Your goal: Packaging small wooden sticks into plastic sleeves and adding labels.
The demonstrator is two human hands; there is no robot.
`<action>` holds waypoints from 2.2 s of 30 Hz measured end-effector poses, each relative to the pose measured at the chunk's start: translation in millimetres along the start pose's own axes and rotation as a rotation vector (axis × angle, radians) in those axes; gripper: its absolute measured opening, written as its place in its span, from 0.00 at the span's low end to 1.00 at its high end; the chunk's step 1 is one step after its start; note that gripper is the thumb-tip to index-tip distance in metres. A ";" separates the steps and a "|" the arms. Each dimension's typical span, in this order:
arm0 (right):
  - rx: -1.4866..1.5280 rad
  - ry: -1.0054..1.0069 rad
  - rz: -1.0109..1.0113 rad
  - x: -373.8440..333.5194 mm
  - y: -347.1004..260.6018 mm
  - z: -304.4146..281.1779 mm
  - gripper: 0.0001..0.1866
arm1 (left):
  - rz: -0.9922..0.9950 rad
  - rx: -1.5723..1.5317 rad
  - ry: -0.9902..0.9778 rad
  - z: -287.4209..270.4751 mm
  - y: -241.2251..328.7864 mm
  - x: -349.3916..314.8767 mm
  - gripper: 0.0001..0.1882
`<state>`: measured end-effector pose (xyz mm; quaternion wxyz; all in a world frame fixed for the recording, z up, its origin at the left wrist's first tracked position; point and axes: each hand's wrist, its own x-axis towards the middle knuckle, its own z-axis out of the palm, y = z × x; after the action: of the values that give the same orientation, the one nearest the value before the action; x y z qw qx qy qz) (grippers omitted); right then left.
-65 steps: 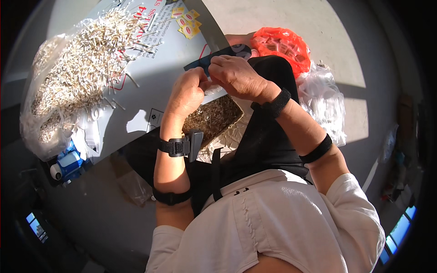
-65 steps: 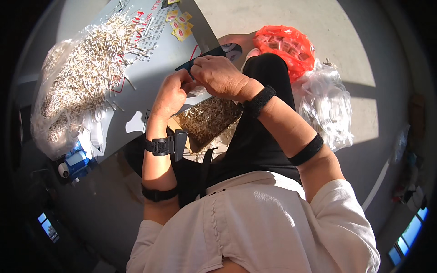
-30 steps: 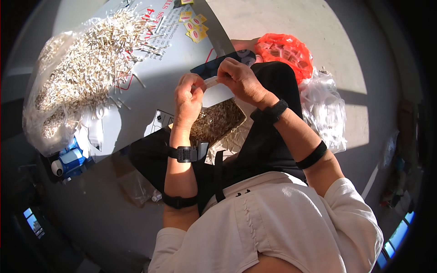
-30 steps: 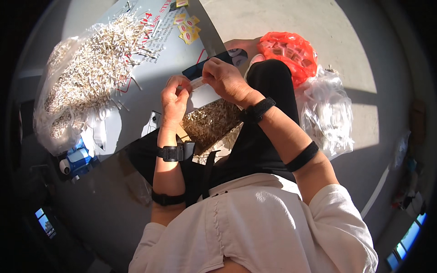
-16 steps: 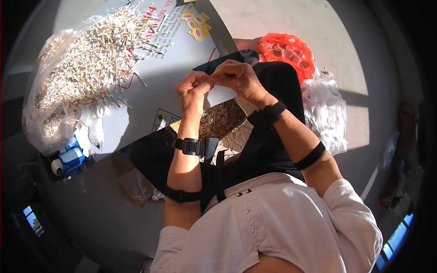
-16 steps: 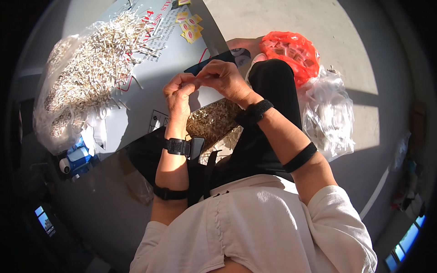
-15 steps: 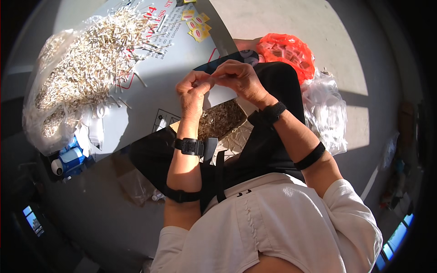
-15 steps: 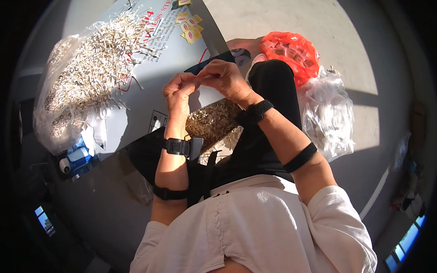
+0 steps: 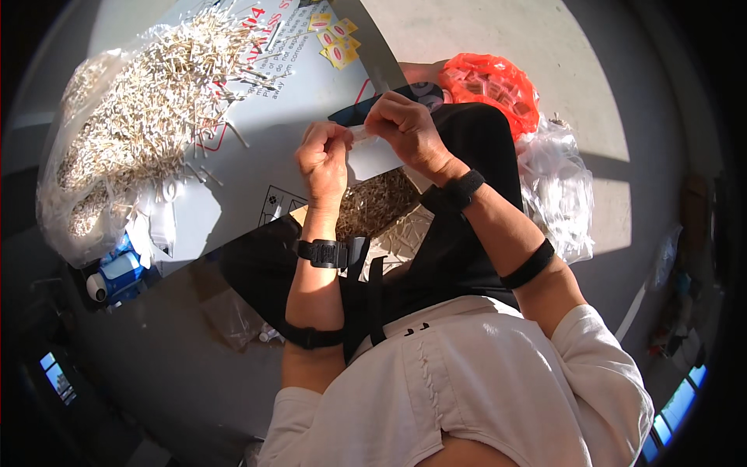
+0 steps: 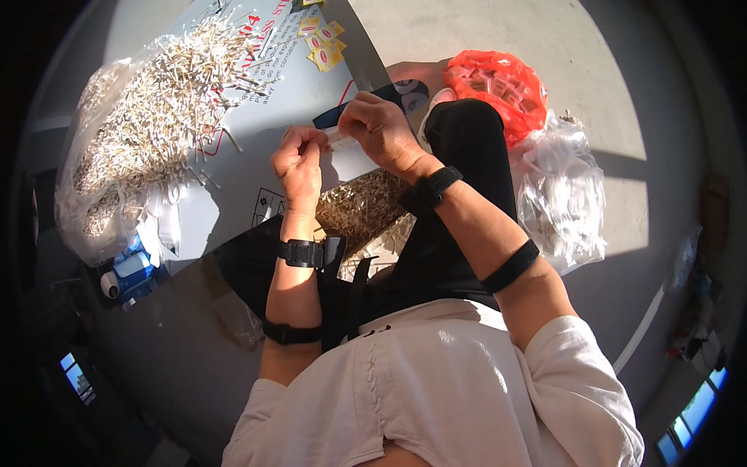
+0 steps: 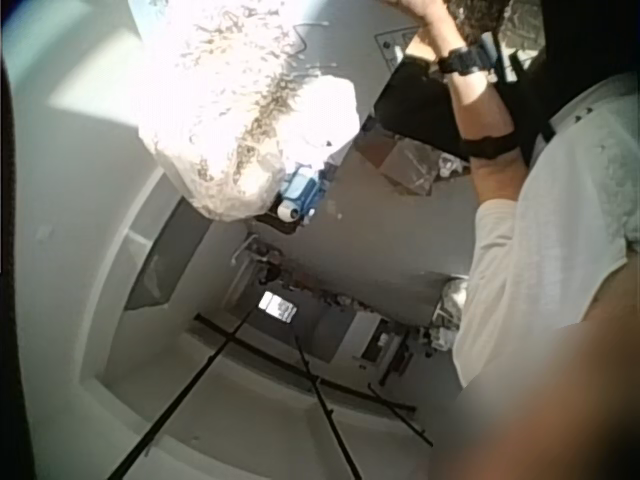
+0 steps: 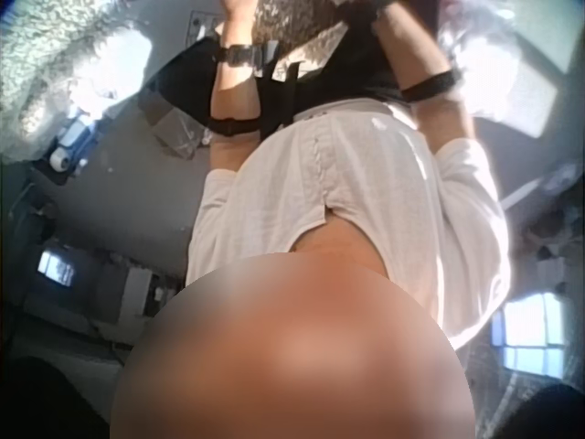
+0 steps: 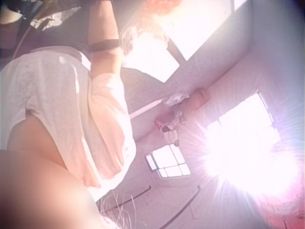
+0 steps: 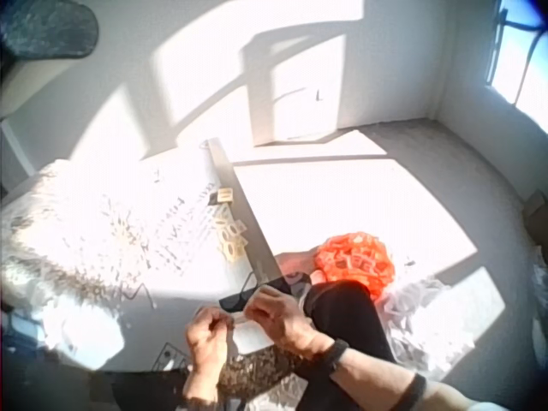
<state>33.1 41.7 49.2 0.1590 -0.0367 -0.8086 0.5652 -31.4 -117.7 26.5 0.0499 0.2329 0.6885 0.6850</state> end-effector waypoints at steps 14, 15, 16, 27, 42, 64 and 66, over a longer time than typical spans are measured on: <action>-0.306 0.047 -0.283 7.4 -2.0 -0.7 0.04 | 0.369 0.676 -0.163 -6.3 22.9 17.3 0.06; -0.358 0.032 -0.348 9.8 -5.2 0.7 0.05 | 0.380 0.674 -0.174 -6.0 22.1 16.3 0.07; -0.359 0.033 -0.347 11.4 -5.5 2.8 0.05 | 0.381 0.672 -0.175 -5.2 22.0 16.0 0.07; -0.470 -0.116 -0.468 26.7 -2.5 -5.1 0.09 | 0.384 0.649 -0.157 -6.1 12.7 11.1 0.08; -0.200 -0.015 -0.144 4.2 -6.7 -33.5 0.06 | 0.388 0.635 -0.169 -10.6 16.3 8.9 0.09; 0.022 -0.107 0.168 -7.3 1.1 -13.0 0.04 | -0.122 0.189 -0.154 -18.6 22.8 5.7 0.10; 0.106 -0.110 0.200 -8.5 0.4 -10.7 0.05 | -0.168 0.079 -0.145 -17.6 9.7 1.5 0.15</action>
<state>44.3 49.5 50.3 0.0589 -0.0778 -0.7773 0.6215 -37.2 -133.8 37.2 0.1473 0.2252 0.7267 0.6321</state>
